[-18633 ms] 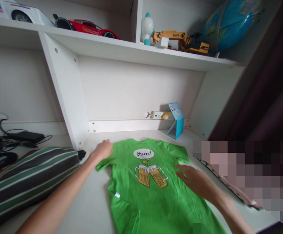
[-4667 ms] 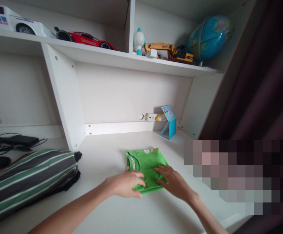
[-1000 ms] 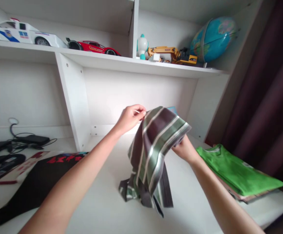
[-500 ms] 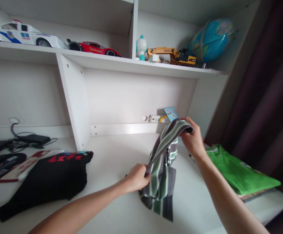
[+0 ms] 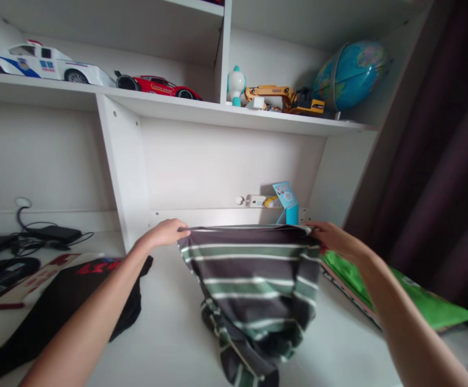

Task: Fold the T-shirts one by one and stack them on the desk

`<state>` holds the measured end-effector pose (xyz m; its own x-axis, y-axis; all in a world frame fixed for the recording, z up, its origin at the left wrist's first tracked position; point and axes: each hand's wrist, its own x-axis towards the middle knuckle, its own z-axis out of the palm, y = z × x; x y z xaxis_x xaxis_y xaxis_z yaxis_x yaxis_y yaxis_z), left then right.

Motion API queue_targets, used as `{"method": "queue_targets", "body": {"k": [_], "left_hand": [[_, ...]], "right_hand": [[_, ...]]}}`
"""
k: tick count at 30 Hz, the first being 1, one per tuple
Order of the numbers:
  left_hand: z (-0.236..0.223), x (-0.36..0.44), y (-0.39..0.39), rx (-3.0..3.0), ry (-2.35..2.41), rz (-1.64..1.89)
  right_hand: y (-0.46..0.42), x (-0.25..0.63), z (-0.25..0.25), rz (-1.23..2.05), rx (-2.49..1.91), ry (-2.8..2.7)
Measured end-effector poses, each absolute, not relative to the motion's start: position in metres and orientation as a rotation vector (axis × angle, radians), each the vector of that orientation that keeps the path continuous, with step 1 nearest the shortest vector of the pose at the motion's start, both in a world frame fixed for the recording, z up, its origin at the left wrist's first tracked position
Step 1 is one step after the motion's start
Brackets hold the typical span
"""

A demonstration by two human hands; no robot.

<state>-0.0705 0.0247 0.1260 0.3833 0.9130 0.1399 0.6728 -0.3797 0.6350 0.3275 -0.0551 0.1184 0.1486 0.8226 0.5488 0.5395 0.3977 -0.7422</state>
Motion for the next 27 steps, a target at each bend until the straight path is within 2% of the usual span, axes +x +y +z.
{"method": "queue_targets", "body": {"k": [3, 6, 9, 11, 12, 16, 19, 21, 23, 27], "left_hand": [[0.117, -0.045, 0.062, 1.884, 1.393, 1.219], [0.138, -0.031, 0.058, 1.699, 0.919, 1.809], [0.162, -0.045, 0.023, 1.791, 0.722, 1.990], [0.167, -0.065, -0.003, 1.972, 0.849, 1.759], [0.166, -0.075, -0.015, 2.093, 0.946, 1.519], [0.144, -0.091, -0.047, 2.405, 1.130, 0.181], [0.117, -0.072, -0.053, 2.399, 0.998, -0.389], [0.101, -0.057, -0.047, 2.312, 0.882, -0.583], [0.088, -0.048, -0.034, 2.223, 0.845, -0.620], [0.066, -0.040, -0.006, 2.302, 0.960, -0.313]], "right_hand": [[-0.003, 0.306, 0.113, 0.337, -1.199, -1.428], [0.005, 0.291, 0.126, 0.201, -1.022, -1.313], [-0.024, 0.292, 0.131, 0.110, -0.852, -1.325], [-0.048, 0.304, 0.122, 0.152, -0.870, -1.410], [-0.059, 0.312, 0.113, 0.202, -0.921, -1.471], [-0.081, 0.344, 0.067, 0.606, -1.168, -1.779], [-0.089, 0.357, 0.039, 0.937, -1.271, -1.933], [-0.093, 0.361, 0.027, 1.110, -1.338, -1.996], [-0.095, 0.367, 0.019, 1.226, -1.388, -2.018], [-0.085, 0.378, -0.002, 1.160, -1.510, -1.849]]}}
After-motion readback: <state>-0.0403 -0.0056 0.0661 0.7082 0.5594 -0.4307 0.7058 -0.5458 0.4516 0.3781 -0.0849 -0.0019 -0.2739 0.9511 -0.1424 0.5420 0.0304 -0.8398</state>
